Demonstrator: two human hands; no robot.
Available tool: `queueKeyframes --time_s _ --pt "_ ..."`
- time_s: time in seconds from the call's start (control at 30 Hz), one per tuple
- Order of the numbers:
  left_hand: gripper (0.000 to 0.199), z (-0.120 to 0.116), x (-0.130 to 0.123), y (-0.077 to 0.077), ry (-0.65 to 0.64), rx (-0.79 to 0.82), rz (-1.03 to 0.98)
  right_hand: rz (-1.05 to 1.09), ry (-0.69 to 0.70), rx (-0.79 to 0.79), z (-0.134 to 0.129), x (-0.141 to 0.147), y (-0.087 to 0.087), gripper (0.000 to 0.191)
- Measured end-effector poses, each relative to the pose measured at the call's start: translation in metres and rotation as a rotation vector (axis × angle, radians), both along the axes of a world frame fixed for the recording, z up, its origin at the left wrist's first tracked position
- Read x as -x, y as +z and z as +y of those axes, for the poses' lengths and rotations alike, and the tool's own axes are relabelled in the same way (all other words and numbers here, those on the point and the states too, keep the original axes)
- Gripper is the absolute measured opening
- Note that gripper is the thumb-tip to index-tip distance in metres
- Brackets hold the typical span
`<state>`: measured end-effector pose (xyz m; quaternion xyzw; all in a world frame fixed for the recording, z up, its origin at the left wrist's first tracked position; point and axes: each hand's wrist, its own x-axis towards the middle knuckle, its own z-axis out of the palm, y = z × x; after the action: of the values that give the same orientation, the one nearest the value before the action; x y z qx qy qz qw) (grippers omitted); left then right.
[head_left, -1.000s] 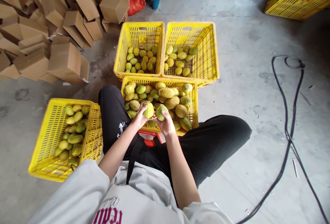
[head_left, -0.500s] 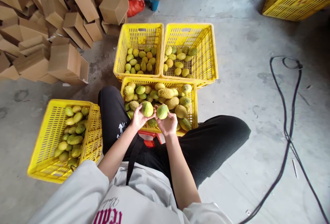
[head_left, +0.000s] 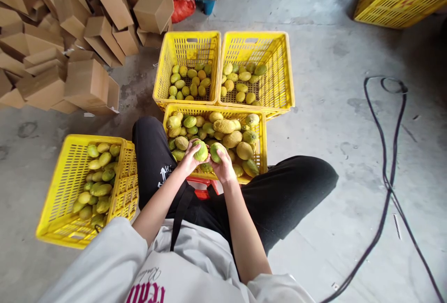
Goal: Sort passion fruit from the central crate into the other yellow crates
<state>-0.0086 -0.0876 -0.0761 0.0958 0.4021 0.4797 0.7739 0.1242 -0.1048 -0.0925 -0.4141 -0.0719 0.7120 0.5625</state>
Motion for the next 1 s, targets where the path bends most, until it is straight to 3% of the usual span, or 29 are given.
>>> queueKeyframes --time_s 0.17,0.33,0.6,0.8,1.0 --pt "0.032 0.001 0.003 -0.001 0.034 0.098 -0.128 0.093 -0.029 0.078 0.003 -0.002 0.000 0.027" --pt "0.041 0.001 0.004 0.001 0.053 0.135 -0.204 0.197 -0.073 0.051 0.004 -0.005 0.005 0.019" --pt "0.047 0.001 0.006 0.001 0.106 0.010 -0.139 0.162 -0.011 -0.052 0.000 -0.003 0.009 0.035" --pt "0.055 -0.001 0.006 -0.001 0.024 -0.043 -0.058 0.110 0.006 -0.038 -0.001 -0.001 0.013 0.040" --pt "0.043 0.000 0.006 0.000 -0.004 0.002 -0.104 0.086 -0.041 0.000 0.001 0.000 0.011 0.039"
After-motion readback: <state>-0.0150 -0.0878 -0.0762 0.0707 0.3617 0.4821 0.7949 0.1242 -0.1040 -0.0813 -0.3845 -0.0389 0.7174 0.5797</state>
